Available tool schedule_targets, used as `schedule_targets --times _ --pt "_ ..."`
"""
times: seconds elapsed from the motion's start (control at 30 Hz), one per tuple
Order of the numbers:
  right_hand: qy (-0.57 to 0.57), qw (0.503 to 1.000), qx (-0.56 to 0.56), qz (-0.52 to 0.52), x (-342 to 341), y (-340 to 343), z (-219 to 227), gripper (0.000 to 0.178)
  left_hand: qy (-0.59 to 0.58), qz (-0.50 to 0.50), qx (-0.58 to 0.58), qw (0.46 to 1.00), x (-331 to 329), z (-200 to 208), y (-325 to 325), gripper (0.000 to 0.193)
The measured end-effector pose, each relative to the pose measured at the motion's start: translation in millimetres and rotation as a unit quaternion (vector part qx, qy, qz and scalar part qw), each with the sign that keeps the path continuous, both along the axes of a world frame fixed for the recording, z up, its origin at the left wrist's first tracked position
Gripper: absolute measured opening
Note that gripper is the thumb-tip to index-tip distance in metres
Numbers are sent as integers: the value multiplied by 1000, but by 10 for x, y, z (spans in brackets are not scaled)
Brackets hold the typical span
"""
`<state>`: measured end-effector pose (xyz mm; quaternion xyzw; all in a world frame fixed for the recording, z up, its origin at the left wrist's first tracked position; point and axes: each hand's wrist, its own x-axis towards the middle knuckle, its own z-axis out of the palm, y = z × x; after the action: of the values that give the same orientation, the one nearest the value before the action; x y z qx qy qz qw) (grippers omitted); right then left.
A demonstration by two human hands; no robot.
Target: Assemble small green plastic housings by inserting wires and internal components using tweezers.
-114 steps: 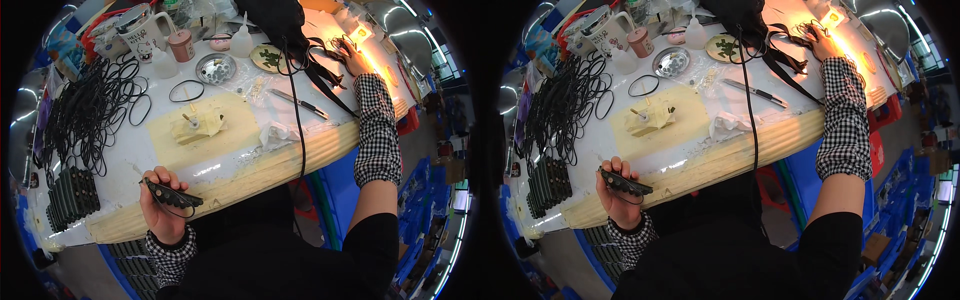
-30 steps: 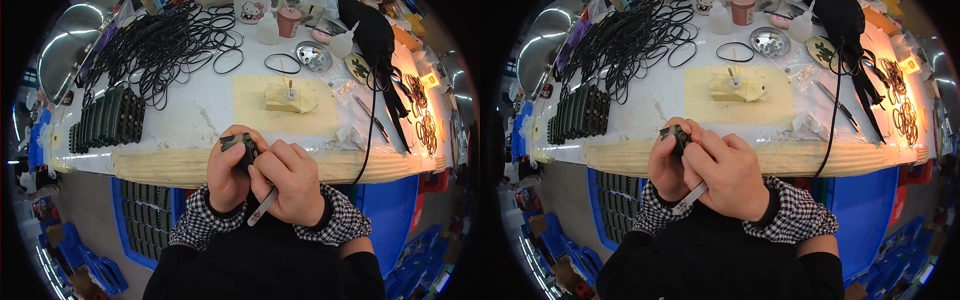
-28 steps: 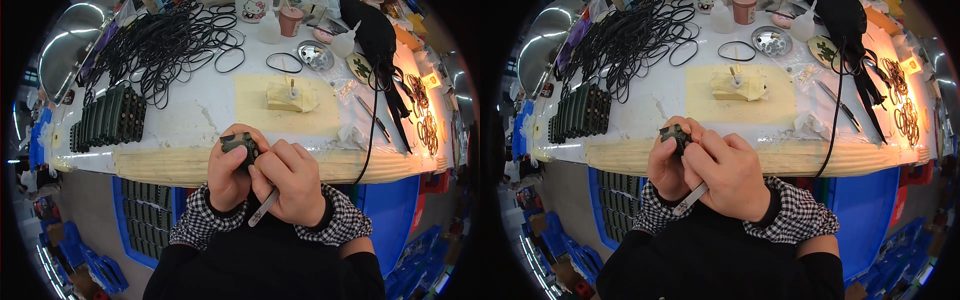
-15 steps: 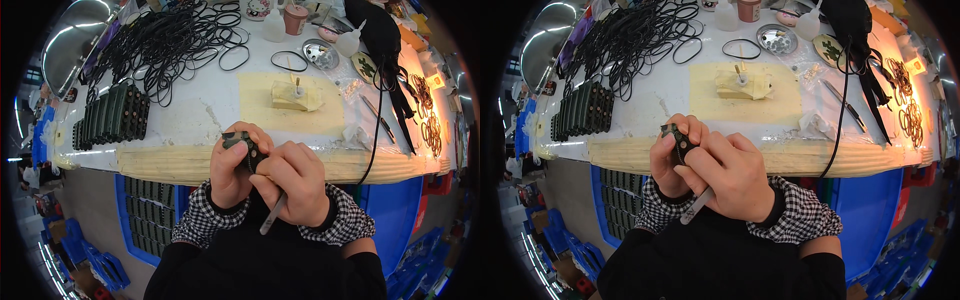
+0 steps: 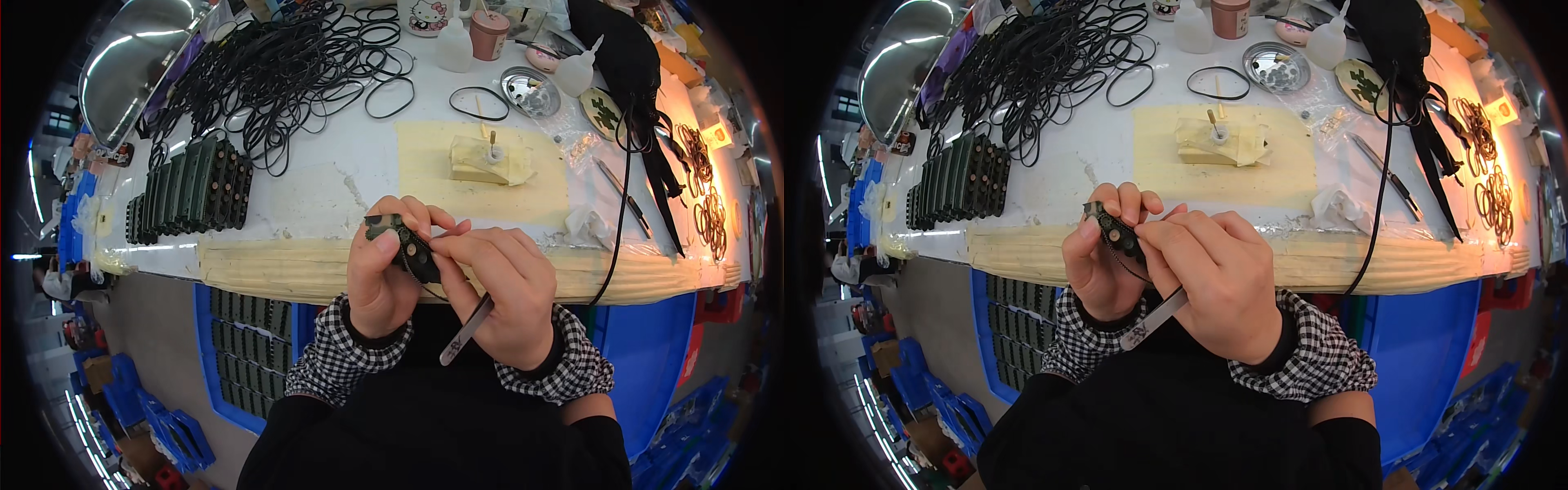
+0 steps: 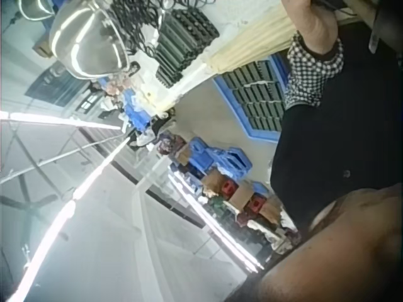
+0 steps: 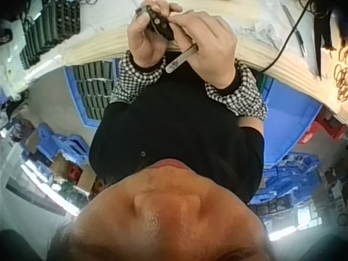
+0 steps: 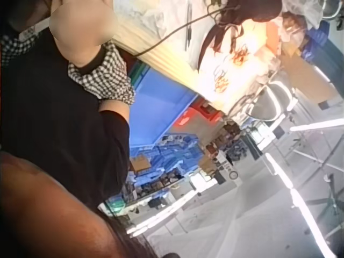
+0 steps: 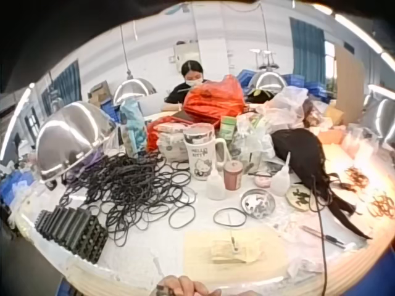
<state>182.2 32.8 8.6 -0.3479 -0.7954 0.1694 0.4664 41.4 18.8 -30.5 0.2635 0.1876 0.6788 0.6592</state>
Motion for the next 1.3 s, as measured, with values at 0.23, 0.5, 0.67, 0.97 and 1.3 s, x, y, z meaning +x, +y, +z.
schedule_targets --times 0.23,0.5,0.67,0.97,1.3 --pt "-30 999 11 -10 -23 -10 -3 16 9 1 20 1000 6 -13 7 22" --pt "-21 1000 -4 6 -29 -26 2 13 -17 -8 29 999 -4 -50 -1 24" --pt "-22 1000 -1 4 -25 -36 -7 19 -41 -35 21 998 -20 -61 2 23" --pt "-21 1000 -7 8 -14 -38 -28 17 -22 -33 18 999 -36 -46 2 20" --pt "-12 999 -39 32 26 -36 -18 16 107 63 49 991 -42 24 -11 18"
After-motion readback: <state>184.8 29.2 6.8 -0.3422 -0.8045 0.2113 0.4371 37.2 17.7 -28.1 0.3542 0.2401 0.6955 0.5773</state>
